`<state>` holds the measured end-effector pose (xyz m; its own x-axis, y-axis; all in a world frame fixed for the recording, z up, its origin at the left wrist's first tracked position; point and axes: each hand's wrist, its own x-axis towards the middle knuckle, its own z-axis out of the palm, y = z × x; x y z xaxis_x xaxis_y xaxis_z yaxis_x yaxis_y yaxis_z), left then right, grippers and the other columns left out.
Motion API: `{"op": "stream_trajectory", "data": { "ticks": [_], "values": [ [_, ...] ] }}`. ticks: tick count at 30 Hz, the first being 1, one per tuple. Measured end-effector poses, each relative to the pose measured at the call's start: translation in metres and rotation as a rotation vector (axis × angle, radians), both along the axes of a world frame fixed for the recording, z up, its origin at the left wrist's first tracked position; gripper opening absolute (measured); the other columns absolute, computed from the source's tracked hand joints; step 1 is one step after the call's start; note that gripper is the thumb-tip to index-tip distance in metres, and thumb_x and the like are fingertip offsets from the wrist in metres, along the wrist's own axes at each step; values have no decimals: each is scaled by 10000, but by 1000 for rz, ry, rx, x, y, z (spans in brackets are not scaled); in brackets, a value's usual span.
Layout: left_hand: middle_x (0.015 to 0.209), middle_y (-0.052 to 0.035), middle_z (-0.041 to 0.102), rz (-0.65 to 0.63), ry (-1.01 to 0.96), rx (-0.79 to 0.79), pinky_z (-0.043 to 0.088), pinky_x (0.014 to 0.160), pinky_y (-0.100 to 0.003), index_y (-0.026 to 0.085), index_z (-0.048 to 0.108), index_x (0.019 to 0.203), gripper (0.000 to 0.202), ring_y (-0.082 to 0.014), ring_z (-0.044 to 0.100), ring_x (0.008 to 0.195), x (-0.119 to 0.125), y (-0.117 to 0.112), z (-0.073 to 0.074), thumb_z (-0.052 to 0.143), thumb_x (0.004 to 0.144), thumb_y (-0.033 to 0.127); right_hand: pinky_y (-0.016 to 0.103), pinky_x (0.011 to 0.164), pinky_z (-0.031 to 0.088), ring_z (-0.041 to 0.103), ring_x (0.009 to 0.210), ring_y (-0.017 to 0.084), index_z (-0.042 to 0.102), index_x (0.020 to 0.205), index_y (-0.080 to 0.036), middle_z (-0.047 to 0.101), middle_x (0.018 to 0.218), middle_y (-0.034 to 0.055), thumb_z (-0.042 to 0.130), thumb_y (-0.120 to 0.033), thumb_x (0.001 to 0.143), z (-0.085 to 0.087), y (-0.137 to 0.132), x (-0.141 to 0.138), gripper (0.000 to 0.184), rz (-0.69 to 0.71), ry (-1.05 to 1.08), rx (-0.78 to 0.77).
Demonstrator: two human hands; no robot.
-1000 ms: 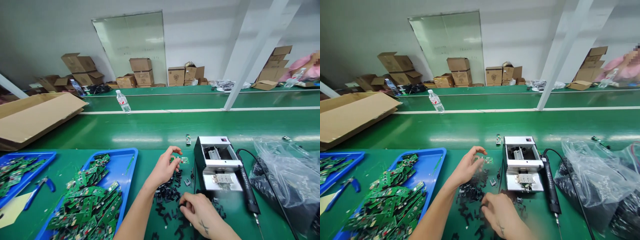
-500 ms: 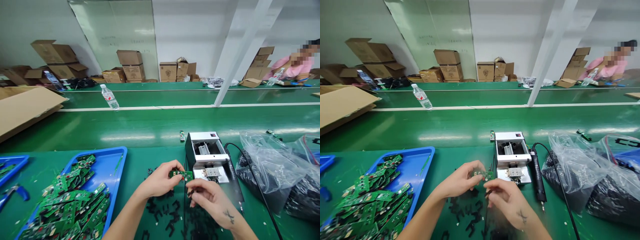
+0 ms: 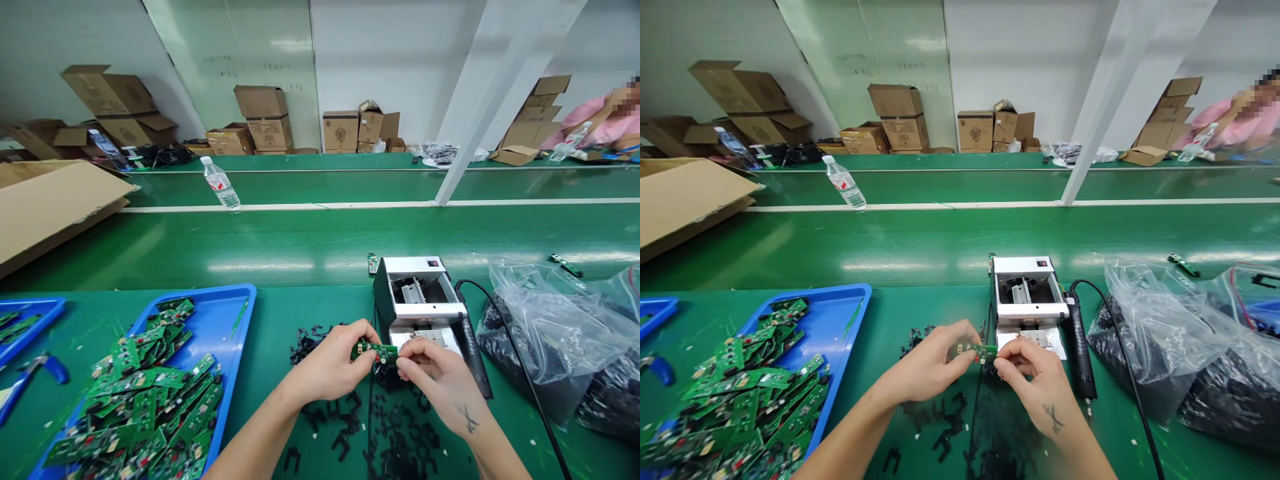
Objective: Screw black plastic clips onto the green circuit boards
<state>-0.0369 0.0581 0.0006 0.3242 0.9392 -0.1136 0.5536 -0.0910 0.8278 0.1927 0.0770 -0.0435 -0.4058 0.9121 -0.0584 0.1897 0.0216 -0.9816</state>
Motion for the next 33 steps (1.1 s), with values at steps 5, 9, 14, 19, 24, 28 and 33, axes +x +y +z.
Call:
{"op": "stream_trajectory", "data": {
  "ticks": [5,9,14,19,24,28,33],
  "values": [
    [951,7,651,-1,-10,14,414,740,-259,229,592,1041,130,-168,553,848,1,-1,1,508,947,258,253,728,596,682,752,161,699,842,-209,679,876,40,668,-447,913,0,-1,0,251,-50,-59,60],
    [914,7,645,6,0,12,411,739,-263,224,594,1045,135,-170,551,837,1,-2,1,511,944,256,232,713,595,686,751,155,702,832,-211,689,869,38,668,-436,917,0,-2,0,243,-42,-60,89],
    [943,2,651,12,6,25,410,747,-265,221,599,1055,146,-163,548,821,1,-1,-2,510,942,247,218,670,589,673,722,150,699,804,-205,692,830,39,661,-418,924,4,-1,1,248,-17,-44,128],
    [911,9,640,7,9,28,403,729,-259,225,589,1036,130,-163,543,812,2,-1,0,511,932,236,231,684,602,680,736,158,701,814,-204,704,866,51,652,-403,930,0,0,2,236,-11,-73,178],
    [845,23,616,-9,13,40,391,721,-259,229,585,1032,125,-161,536,798,3,-1,3,504,938,237,237,688,605,681,753,165,696,835,-209,701,876,52,638,-399,940,-4,1,2,225,-9,-89,213],
    [867,21,619,-8,12,39,386,717,-262,229,589,1045,136,-156,529,782,3,-1,3,503,941,241,231,678,594,665,735,158,679,808,-211,689,851,42,638,-404,936,0,-4,-3,235,-62,-83,218],
    [858,26,617,-22,6,41,389,725,-266,224,583,1042,129,-147,529,751,3,-2,4,498,944,226,228,667,588,660,712,155,662,805,-212,682,829,36,622,-392,946,4,-8,-7,232,-114,-88,267]
  ]
}}
